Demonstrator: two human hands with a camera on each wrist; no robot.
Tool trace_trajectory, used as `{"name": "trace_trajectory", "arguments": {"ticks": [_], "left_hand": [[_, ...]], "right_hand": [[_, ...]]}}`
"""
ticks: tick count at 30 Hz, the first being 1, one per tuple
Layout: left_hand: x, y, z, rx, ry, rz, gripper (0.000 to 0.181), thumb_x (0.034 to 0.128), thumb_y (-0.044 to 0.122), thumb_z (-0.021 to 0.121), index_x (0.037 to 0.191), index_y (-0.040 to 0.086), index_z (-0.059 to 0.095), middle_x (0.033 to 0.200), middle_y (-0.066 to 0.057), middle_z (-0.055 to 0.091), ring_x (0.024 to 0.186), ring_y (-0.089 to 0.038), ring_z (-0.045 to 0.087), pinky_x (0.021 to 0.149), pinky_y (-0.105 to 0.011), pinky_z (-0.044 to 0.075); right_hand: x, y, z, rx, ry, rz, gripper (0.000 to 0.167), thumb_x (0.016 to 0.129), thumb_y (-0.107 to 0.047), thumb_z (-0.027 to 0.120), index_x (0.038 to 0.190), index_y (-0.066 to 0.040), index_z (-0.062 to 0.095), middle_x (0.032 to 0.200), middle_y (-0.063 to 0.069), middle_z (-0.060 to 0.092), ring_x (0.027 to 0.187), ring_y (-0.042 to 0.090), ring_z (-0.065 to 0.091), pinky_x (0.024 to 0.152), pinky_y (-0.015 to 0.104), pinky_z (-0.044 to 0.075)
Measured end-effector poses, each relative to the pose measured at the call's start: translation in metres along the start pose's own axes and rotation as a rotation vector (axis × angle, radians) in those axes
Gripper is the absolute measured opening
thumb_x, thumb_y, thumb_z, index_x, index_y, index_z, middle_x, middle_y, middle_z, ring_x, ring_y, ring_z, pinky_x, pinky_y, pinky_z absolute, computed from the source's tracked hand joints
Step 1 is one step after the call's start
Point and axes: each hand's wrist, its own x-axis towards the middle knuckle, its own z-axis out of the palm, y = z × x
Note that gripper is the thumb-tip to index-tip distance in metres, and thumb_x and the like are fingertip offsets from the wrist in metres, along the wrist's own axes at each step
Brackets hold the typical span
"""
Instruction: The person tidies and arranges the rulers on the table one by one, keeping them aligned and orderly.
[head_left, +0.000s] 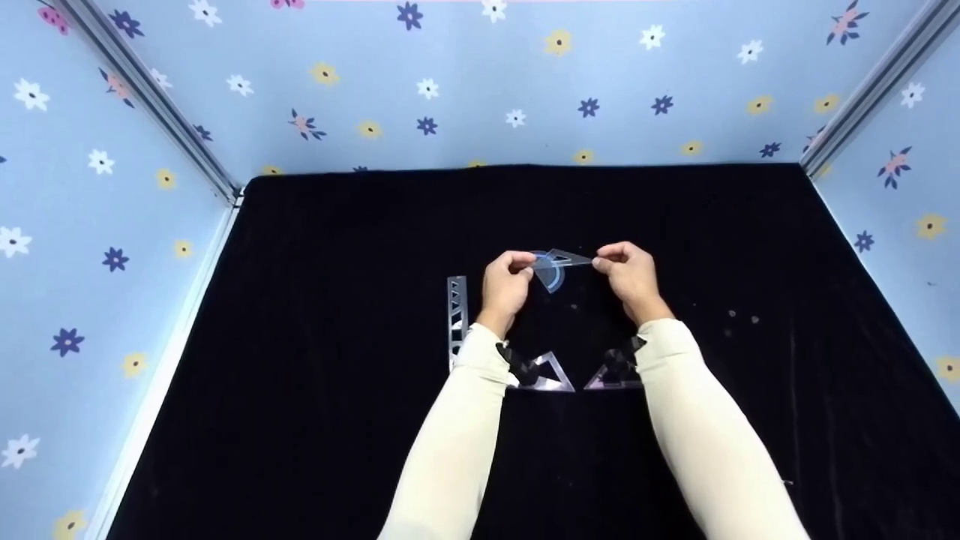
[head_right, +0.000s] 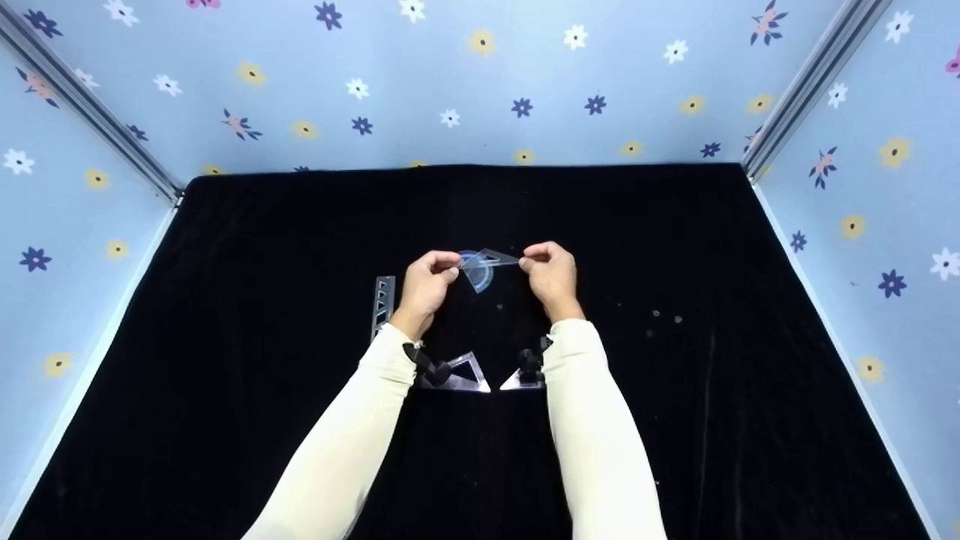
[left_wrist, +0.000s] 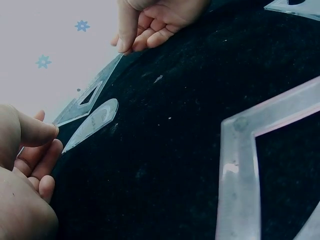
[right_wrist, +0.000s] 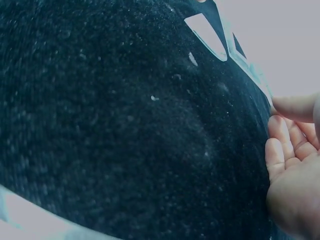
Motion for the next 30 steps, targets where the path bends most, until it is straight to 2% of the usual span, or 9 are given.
{"name": "trace_trajectory", "arguments": {"ticks": [11, 17, 23, 30], "left_hand": [[0.0, -0.003, 0.001, -0.006, -0.009, 0.003, 0.023, 0.0837, -0.01, 0.063, 0.099, 0.002, 0.074, 0.095, -0.009, 0.073, 0.09, -0.017, 0.064, 0.082, -0.025, 0.049], [-0.001, -0.002, 0.002, -0.008, -0.012, -0.014, 0.023, 0.0834, -0.009, 0.065, 0.098, 0.004, 0.076, 0.095, -0.005, 0.073, 0.091, -0.015, 0.064, 0.082, -0.024, 0.049], [-0.002, 0.0, 0.004, 0.015, -0.009, -0.025, 0.022, 0.0822, -0.009, 0.066, 0.096, 0.005, 0.076, 0.092, -0.003, 0.073, 0.089, -0.015, 0.064, 0.081, -0.024, 0.049], [0.001, 0.01, 0.003, 0.059, 0.006, -0.061, 0.021, 0.0808, -0.006, 0.066, 0.093, 0.006, 0.077, 0.088, -0.001, 0.072, 0.086, -0.014, 0.064, 0.08, -0.024, 0.048]], "right_hand": [[0.001, 0.002, -0.005, 0.004, -0.041, -0.021, 0.022, 0.083, 0.005, 0.073, 0.104, 0.008, 0.068, 0.084, -0.001, 0.063, 0.078, 0.01, 0.058, 0.073, 0.021, 0.047], [0.001, 0.0, -0.006, -0.028, -0.039, -0.012, 0.024, 0.084, 0.003, 0.073, 0.107, 0.009, 0.068, 0.084, -0.001, 0.064, 0.078, 0.01, 0.058, 0.073, 0.021, 0.047], [0.0, -0.003, -0.01, -0.092, -0.07, 0.002, 0.023, 0.086, 0.003, 0.071, 0.108, 0.008, 0.069, 0.085, -0.001, 0.063, 0.078, 0.01, 0.057, 0.071, 0.02, 0.046], [0.002, -0.008, -0.008, -0.093, -0.061, 0.023, 0.024, 0.085, 0.002, 0.07, 0.108, 0.007, 0.069, 0.092, 0.004, 0.064, 0.081, 0.013, 0.057, 0.073, 0.022, 0.046]]}}
